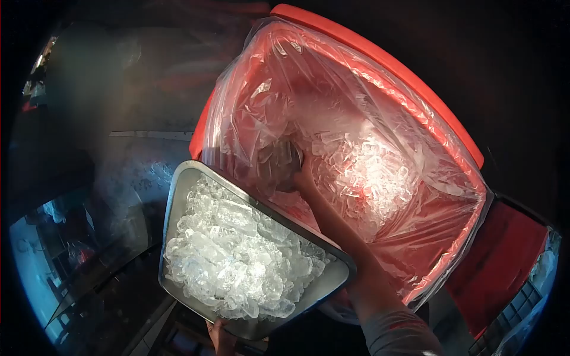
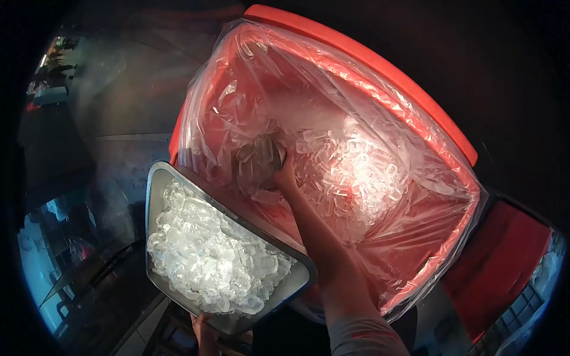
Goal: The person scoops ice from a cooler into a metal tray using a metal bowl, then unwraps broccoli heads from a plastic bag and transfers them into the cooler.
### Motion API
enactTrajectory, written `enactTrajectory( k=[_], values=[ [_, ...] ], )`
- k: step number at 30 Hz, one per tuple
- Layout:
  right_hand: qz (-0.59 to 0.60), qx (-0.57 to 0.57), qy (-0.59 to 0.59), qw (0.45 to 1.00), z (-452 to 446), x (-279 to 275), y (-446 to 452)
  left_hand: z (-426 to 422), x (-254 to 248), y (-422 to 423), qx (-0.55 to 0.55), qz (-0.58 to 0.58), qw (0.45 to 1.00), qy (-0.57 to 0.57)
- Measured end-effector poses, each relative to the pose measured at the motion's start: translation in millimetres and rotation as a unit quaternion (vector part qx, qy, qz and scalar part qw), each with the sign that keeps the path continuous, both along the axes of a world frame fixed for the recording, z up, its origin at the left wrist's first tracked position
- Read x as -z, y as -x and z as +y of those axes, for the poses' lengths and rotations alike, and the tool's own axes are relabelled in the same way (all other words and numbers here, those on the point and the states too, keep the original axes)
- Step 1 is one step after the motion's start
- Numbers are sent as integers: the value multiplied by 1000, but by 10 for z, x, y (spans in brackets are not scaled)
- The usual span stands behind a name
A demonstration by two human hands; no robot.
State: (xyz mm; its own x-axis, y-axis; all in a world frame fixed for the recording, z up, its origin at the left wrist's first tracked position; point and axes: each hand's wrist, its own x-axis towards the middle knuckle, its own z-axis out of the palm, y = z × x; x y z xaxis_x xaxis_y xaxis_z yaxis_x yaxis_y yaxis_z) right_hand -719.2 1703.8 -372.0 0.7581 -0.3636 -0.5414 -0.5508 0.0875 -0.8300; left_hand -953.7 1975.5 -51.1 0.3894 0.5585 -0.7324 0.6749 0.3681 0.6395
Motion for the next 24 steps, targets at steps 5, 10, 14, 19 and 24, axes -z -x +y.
enactTrajectory(
  k=[5, 10, 14, 19, 24],
  values=[
    [-29, 59, -307, 949, -189, 24, 108, -32, 5, -12, 1, -12, 1000, -3],
    [-21, 54, -408, 911, -323, -543, 195, 187, 94, 166, 24, -27, 999, 0],
    [16, 45, -321, 946, -802, -652, 534, -24, -100, -44, -7, -24, 999, 42],
    [136, 129, -261, 947, -1720, -1353, 1102, 8, -125, -28, -23, -20, 997, 70],
    [62, 104, -210, 970, -2245, -2877, 1129, 27, -100, -5, -8, -46, 997, 66]
  ],
)
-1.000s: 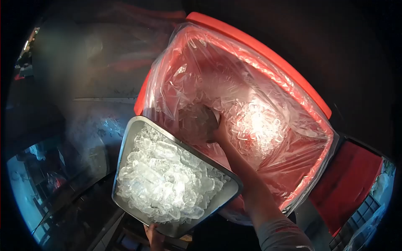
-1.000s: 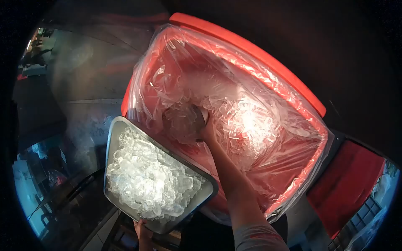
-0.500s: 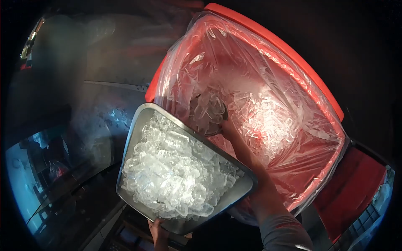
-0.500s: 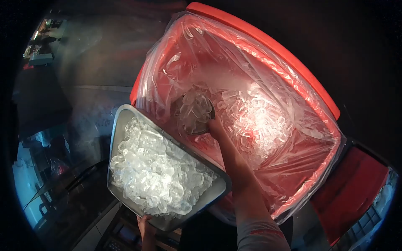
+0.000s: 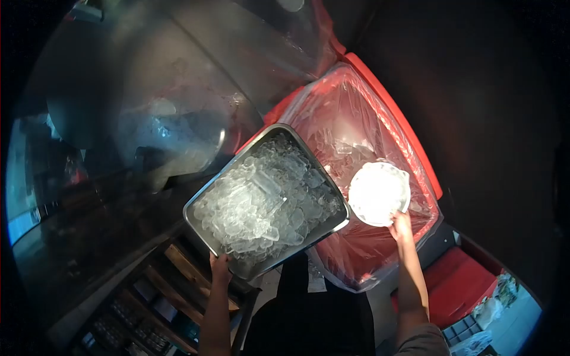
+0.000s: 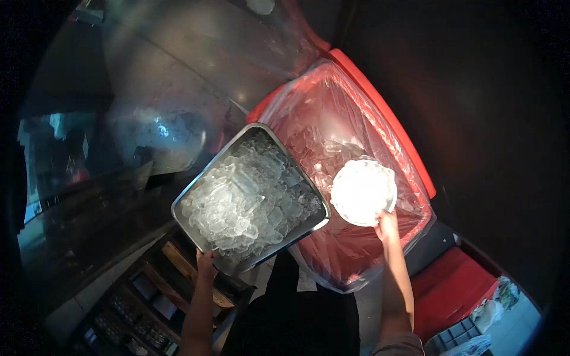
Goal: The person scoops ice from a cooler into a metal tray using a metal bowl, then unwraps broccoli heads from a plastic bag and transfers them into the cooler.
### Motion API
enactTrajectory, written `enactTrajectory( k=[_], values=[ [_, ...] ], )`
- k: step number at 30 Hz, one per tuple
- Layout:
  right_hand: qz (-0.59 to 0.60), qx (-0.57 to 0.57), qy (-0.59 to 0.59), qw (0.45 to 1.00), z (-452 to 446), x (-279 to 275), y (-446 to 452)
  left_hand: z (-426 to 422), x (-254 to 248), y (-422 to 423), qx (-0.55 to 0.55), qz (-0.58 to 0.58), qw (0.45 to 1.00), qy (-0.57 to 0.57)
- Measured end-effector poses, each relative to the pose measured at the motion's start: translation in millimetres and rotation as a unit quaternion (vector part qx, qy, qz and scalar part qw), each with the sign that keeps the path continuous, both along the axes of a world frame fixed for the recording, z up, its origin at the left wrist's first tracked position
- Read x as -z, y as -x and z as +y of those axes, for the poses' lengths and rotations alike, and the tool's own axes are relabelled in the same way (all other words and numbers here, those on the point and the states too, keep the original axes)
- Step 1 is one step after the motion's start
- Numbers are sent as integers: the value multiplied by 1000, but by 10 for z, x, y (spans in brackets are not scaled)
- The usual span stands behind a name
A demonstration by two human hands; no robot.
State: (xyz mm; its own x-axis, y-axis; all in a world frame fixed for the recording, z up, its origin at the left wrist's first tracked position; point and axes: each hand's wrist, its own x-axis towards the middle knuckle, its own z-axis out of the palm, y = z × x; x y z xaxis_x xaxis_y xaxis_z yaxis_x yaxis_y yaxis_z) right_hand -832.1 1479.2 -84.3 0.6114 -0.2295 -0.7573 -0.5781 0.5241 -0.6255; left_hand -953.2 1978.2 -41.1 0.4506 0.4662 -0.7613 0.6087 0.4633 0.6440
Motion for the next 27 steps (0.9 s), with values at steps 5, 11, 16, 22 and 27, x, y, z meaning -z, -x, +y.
enactTrajectory(
  k=[5, 11, 16, 22, 27],
  values=[
    [-14, 2, 63, 998, 151, -1223, -109, 192, 236, 193, 42, 0, 999, -33],
    [-144, -97, 157, 972, 1127, -1659, -359, 65, 24, 29, 48, -40, 997, -40],
    [-350, -269, 542, 715, 1949, -1349, -295, 83, 70, 64, 35, -104, 994, -7],
    [-349, -280, 545, 709, 2501, -1097, -141, 90, 83, 80, 54, -127, 990, -30],
    [-302, -241, 497, 777, 2146, -1316, -311, 34, 0, 19, 34, -132, 991, 7]
  ],
)
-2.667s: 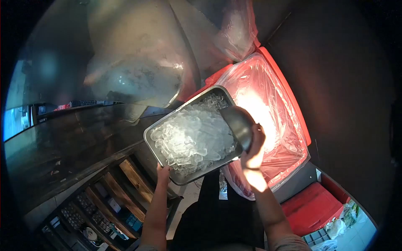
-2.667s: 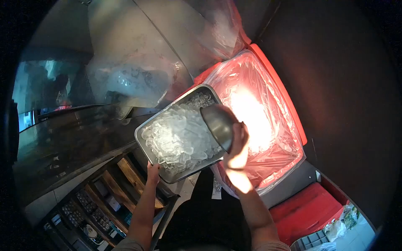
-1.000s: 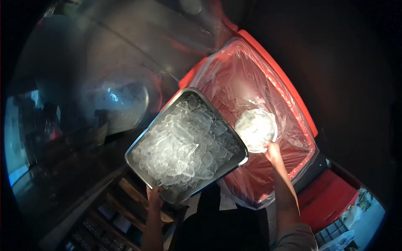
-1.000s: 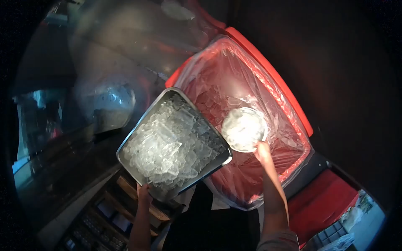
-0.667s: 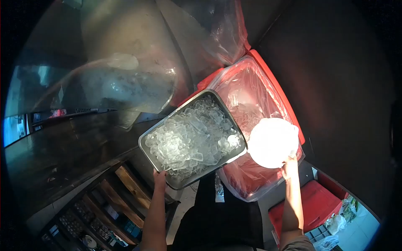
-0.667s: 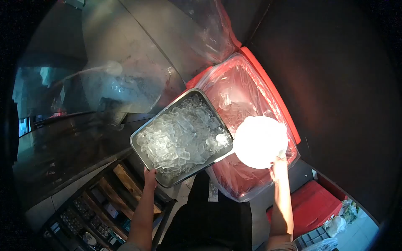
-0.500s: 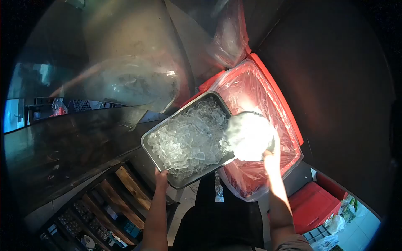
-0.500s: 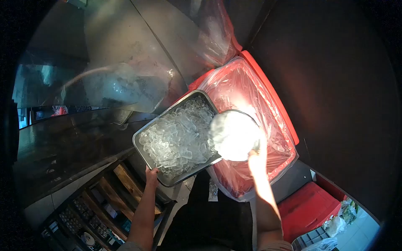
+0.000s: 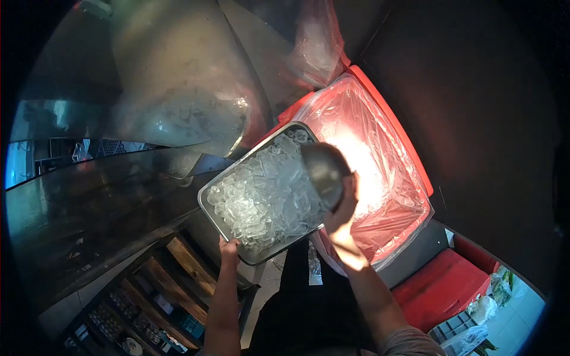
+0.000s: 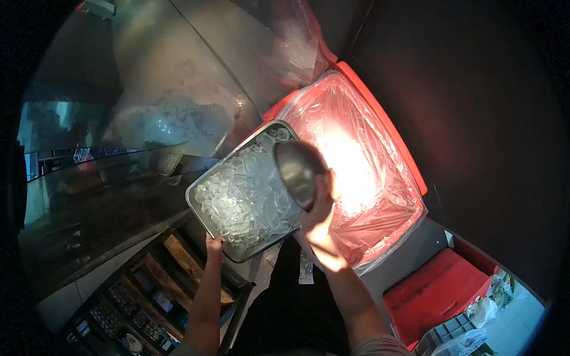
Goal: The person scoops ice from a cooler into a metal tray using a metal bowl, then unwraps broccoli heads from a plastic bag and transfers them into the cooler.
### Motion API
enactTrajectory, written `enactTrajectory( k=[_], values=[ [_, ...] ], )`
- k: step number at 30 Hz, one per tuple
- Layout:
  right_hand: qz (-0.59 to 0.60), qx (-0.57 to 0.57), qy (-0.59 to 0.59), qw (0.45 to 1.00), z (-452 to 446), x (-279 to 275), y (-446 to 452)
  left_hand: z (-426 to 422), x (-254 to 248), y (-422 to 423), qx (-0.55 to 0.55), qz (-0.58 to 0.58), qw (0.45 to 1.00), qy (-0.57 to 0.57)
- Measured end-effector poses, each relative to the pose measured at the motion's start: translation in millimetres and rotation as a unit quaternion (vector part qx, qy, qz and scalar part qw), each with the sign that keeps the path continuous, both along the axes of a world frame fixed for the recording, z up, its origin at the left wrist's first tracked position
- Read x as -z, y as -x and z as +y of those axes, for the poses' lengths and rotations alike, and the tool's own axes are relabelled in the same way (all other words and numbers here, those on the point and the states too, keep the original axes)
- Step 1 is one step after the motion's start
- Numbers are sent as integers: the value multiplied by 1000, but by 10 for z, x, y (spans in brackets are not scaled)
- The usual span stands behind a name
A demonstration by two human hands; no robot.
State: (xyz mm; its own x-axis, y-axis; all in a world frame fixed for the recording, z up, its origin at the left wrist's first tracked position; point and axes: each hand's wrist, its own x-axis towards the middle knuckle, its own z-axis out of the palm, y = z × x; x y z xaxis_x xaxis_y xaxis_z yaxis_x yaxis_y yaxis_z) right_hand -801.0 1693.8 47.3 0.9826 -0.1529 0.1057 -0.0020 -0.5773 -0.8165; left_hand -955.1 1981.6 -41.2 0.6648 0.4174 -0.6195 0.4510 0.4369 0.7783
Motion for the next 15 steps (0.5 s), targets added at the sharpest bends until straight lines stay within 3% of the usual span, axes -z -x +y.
enactTrajectory(
  k=[1, 4, 8, 9, 10, 12, 14, 15],
  values=[
    [-92, 26, -45, 994, -37, 52, 26, 23, 26, 12, 3, 1, 1000, -3],
    [-107, -37, 38, 993, -164, 91, -35, 25, 29, 65, 4, 1, 1000, -8],
    [-179, 13, -44, 983, -420, 64, -116, 84, 106, 68, 6, 60, 998, -35],
    [-216, 8, -9, 976, -546, -145, -232, 86, 90, 72, -9, 67, 997, -22],
    [-303, 32, 36, 952, -771, 136, -287, 75, 79, 69, -21, 72, 997, -6],
    [-244, 89, -20, 966, -1081, 188, -388, 11, 32, 7, -46, 84, 995, 28],
    [-126, 63, 79, 987, -1591, 671, -376, -38, -18, -24, -46, 55, 996, 48],
    [-76, 12, 225, 971, -1759, 784, -391, -33, -30, -41, -42, 71, 996, 35]
  ],
)
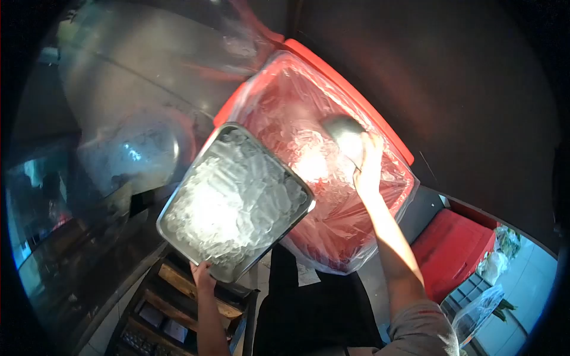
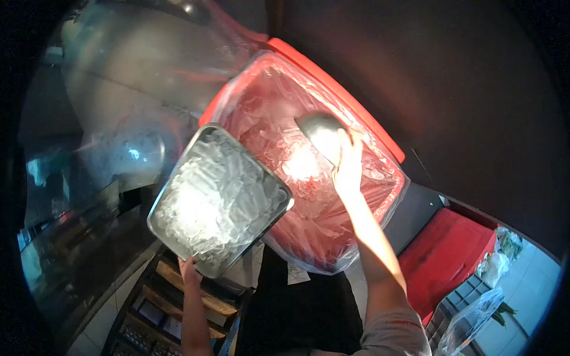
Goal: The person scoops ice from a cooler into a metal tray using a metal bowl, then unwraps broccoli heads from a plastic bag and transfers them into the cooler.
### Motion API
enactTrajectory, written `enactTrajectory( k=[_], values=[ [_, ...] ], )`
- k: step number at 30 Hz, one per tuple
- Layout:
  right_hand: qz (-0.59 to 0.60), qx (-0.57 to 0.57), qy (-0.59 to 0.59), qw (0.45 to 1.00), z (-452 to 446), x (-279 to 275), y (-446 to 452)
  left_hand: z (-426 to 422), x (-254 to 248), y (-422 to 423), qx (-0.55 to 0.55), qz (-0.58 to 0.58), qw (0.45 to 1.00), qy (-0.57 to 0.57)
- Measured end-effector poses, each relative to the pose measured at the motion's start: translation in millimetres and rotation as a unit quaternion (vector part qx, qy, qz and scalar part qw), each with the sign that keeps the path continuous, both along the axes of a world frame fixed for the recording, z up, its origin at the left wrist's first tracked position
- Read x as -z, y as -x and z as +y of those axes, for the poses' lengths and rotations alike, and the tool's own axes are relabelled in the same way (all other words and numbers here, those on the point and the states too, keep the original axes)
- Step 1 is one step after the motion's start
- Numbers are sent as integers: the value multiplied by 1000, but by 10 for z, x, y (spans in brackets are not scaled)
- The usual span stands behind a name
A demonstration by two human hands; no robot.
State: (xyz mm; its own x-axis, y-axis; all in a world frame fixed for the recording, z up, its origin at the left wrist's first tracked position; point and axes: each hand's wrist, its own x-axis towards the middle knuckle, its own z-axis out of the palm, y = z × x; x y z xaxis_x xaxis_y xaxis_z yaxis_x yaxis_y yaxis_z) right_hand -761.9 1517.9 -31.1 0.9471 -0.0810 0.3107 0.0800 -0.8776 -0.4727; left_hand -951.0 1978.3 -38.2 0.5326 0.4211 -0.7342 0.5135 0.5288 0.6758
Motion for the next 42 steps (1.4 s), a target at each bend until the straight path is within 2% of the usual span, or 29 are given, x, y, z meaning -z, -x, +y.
enactTrajectory(
  k=[2, 3, 4, 5, 7, 9, 10, 12, 14, 15, 16, 19, 21, 23, 24, 25, 27, 28, 30, 32, 35, 37, 39, 40, 41, 42],
  values=[
    [222, 4, 92, 971, -241, 483, 30, -10, -8, -20, -4, 56, 998, -42],
    [337, 1, 146, 930, -303, 704, 34, -14, -10, -25, 0, 86, 994, -74],
    [332, -33, 237, 913, -411, 1050, 88, 37, 42, 24, 6, 82, 994, -76],
    [344, -52, 257, 902, -490, 1283, 97, 87, 93, 74, 11, 78, 994, -78],
    [334, -34, 211, 918, -525, 1683, 195, 110, 144, 90, 32, 57, 994, -88],
    [444, -41, 175, 878, -432, 2095, 493, 126, 137, 113, 51, 61, 991, -109],
    [461, -47, 201, 863, -211, 2146, 696, -3, 60, 16, 41, 47, 993, -96],
    [409, -83, 109, 902, -80, 2457, 1140, 49, 73, 22, 49, 53, 993, -96],
    [353, -35, 148, 923, 84, 2719, 1570, -41, 24, -19, 36, 59, 993, -97],
    [321, -8, 171, 931, 155, 2632, 1521, -69, 50, -36, 38, 61, 993, -94],
    [490, 18, 123, 863, 194, 2527, 1464, -53, 48, -26, 41, 64, 993, -93],
    [340, 88, 6, 936, -85, 2467, 1254, 86, 95, 62, 56, 66, 992, -91],
    [486, 117, 81, 862, -309, 1926, 777, 78, 61, 53, 71, 71, 991, -93],
    [303, 123, 151, 933, -513, 1715, 442, 38, 19, 27, 58, 73, 991, -93],
    [329, 130, 97, 930, -569, 1756, 324, 5, 26, 7, 50, 70, 992, -90],
    [325, 92, 80, 938, -506, 1934, 335, -19, 32, -3, 46, 65, 993, -82],
    [304, 47, 222, 925, -69, 2392, 488, -30, 36, -4, 36, 55, 995, -69],
    [235, 58, 242, 940, 129, 2922, 646, -14, 47, 36, 34, 56, 995, -71],
    [262, 100, 167, 945, 448, 2961, 679, 39, 89, 74, 36, 57, 995, -76],
    [443, 145, -29, 884, 679, 2554, 812, 53, 67, 65, 35, 62, 994, -88],
    [513, 16, 83, 854, 546, 2380, 1107, -27, 0, 9, 18, 98, 991, -88],
    [447, 28, -15, 894, 162, 2649, 1285, -110, -42, -63, -3, 103, 991, -79],
    [453, 40, 8, 891, -4, 2471, 998, -51, 7, -11, 6, 90, 992, -85],
    [494, 44, 82, 864, -93, 2003, 555, -12, 20, 30, 11, 85, 992, -91],
    [360, 68, 69, 928, -171, 1865, 322, 25, 20, 54, 21, 100, 990, -97],
    [318, 112, 77, 938, -216, 1914, 109, 56, 27, 70, 31, 115, 988, -102]
  ],
)
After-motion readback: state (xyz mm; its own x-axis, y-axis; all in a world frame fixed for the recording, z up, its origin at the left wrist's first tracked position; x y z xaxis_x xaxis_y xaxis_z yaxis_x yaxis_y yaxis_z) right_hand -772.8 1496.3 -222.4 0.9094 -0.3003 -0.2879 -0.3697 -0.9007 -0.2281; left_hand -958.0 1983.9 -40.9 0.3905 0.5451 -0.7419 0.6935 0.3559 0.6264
